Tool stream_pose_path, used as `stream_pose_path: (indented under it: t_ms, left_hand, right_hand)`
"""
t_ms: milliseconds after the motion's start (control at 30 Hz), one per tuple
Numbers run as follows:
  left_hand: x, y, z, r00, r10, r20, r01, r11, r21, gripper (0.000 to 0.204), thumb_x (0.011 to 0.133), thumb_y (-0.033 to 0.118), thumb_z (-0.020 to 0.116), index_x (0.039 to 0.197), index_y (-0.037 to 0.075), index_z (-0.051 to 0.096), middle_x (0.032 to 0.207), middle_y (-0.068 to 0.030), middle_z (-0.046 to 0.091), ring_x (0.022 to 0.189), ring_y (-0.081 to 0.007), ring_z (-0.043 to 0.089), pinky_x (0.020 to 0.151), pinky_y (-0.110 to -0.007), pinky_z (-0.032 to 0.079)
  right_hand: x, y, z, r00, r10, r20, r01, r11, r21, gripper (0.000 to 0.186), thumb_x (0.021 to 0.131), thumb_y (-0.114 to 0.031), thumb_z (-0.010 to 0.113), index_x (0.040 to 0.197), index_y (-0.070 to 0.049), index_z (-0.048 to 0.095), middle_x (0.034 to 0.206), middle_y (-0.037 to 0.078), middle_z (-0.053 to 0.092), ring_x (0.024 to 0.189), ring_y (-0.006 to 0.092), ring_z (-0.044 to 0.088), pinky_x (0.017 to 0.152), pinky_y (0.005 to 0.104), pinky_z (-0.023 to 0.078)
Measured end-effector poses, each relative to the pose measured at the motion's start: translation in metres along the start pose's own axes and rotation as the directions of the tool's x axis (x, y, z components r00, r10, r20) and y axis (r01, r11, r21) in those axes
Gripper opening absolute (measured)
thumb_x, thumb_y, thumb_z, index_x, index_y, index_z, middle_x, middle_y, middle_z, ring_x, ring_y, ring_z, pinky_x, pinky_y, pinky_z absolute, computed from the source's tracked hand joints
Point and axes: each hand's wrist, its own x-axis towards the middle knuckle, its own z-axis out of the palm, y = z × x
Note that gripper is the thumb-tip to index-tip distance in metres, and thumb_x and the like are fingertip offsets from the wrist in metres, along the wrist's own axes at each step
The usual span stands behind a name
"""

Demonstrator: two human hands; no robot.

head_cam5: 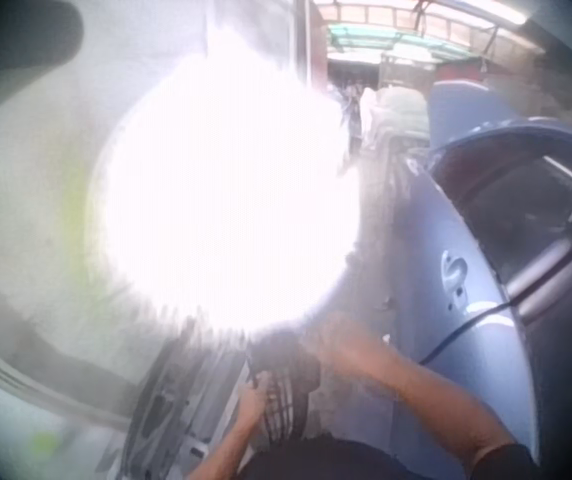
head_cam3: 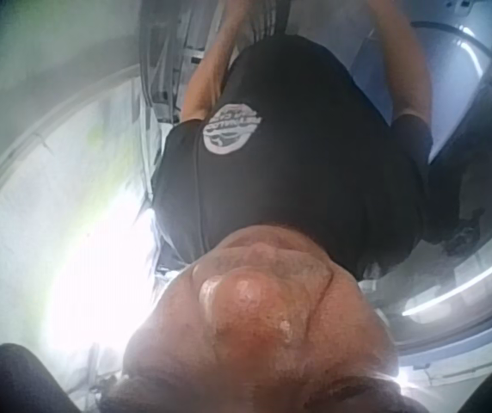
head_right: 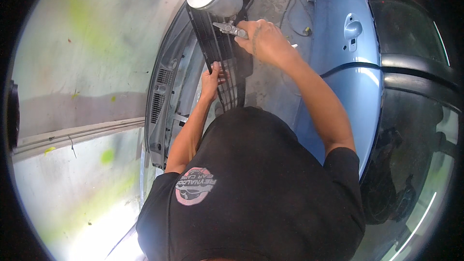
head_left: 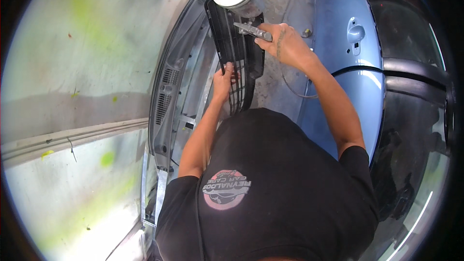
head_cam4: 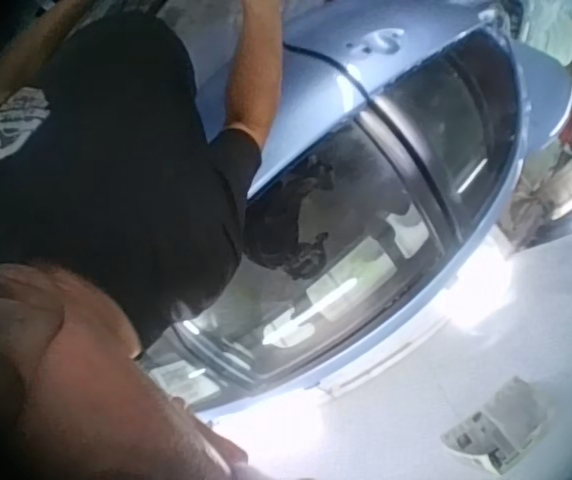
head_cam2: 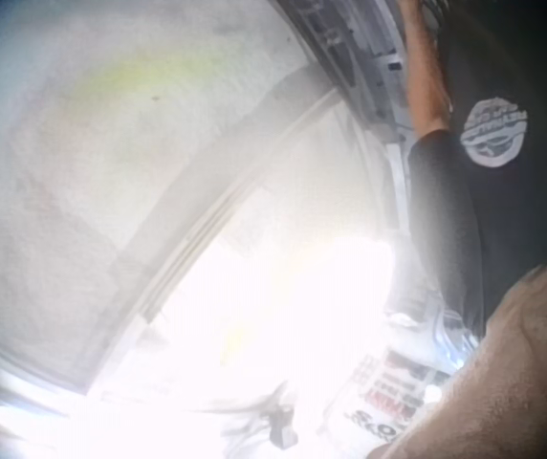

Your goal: The person holds a black car grille and applies a coating using a spray gun. They rotate the grille by hand to spray the slats from different angles.

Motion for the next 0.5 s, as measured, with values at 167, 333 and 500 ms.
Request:
stream_pose_path:
  t_ms: [167, 333, 500]
  left_hand:
    - [0.001, 0.003, -0.001, 1.000, -0.013, -0.007, 0.013, 1.000, -0.001, 0.055, 0.100, 0.059, 0.061, 0.106, 0.005, 0.067, 0.086, -0.0055, 0.073, 0.077, -0.0133, 0.070, 0.068, -0.027, 0.049]
    - [-0.001, -0.001, -0.007, 0.999, -0.021, 0.038, 0.019, 0.999, 0.043, 0.056, 0.103, 0.059, 0.056, 0.113, 0.005, 0.066, 0.093, -0.0082, 0.075, 0.082, -0.0168, 0.071, 0.072, -0.031, 0.050]
    - [-0.004, -0.001, -0.009, 0.997, -0.015, 0.071, 0.011, 0.998, 0.058, 0.059, 0.102, 0.059, 0.056, 0.115, 0.003, 0.066, 0.093, -0.0093, 0.076, 0.083, -0.0180, 0.073, 0.073, -0.031, 0.051]
  right_hand:
    - [-0.002, 0.008, 0.005, 0.996, -0.048, 0.073, 0.046, 0.999, 0.023, 0.042, 0.091, -0.030, 0.071, 0.118, 0.002, 0.071, 0.086, 0.029, 0.071, 0.088, 0.0445, 0.071, 0.081, 0.0478, 0.055]
    - [0.000, -0.010, -0.001, 0.998, -0.055, -0.036, 0.058, 0.995, 0.076, 0.046, 0.091, -0.032, 0.072, 0.121, 0.002, 0.070, 0.086, 0.028, 0.071, 0.084, 0.0419, 0.073, 0.079, 0.0461, 0.055]
    - [-0.004, -0.012, 0.008, 0.990, -0.119, 0.079, 0.116, 0.992, 0.039, 0.044, 0.092, -0.032, 0.071, 0.121, 0.000, 0.071, 0.087, 0.028, 0.071, 0.085, 0.0427, 0.072, 0.080, 0.0456, 0.056]
